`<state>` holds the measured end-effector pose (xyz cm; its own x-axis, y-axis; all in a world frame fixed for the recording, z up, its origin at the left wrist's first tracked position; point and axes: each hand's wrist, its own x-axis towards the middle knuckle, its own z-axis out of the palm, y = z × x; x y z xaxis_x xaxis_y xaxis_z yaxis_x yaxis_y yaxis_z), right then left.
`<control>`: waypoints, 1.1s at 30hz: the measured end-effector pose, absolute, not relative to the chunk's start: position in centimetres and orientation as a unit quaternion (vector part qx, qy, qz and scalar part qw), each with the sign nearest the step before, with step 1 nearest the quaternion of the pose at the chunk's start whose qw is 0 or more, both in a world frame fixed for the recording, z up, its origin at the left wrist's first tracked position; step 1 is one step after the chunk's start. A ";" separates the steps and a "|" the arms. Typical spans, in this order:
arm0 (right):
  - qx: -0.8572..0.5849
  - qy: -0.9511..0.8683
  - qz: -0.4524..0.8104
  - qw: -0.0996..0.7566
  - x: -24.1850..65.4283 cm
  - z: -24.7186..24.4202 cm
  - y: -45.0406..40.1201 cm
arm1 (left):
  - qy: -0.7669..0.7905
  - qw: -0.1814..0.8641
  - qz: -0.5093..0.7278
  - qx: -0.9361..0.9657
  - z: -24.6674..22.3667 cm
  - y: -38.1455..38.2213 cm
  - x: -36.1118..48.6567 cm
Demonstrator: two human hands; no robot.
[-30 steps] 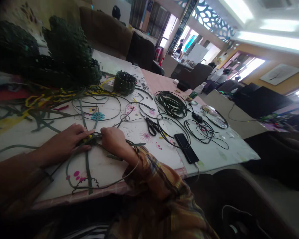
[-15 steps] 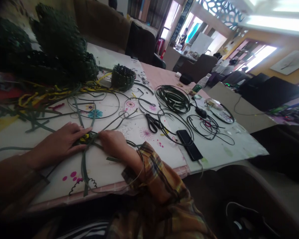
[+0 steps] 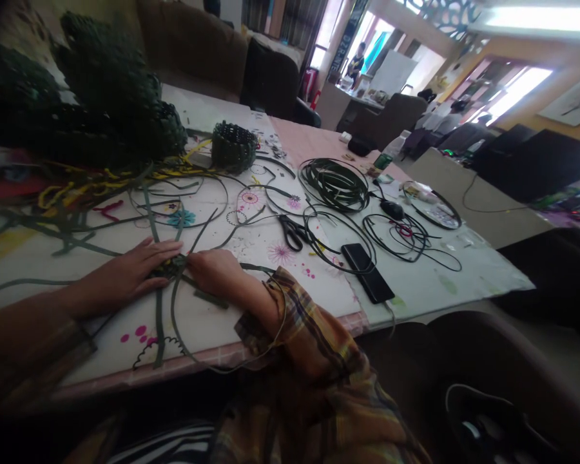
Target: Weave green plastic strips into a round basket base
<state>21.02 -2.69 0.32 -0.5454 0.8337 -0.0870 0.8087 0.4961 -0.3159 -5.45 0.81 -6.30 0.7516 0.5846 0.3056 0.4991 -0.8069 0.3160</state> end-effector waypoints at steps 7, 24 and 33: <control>-0.550 -0.794 0.214 0.148 21.4 -0.4 -2.7 | 0.326 0.165 0.171 0.915 -6.6 1.2 -6.0; -0.488 -0.776 0.337 0.214 22.5 -0.8 -1.6 | 0.314 0.176 0.145 0.922 -5.9 1.4 -5.7; -0.440 -0.790 0.359 0.229 23.0 -1.4 -1.4 | 0.311 0.140 0.004 0.940 -3.3 3.2 -4.1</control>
<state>22.99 -1.40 -1.36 -0.5069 0.8608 0.0464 0.5312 0.3543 -0.7696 -4.11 3.19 -3.29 0.8063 0.5860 -0.0807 0.5840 -0.7669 0.2661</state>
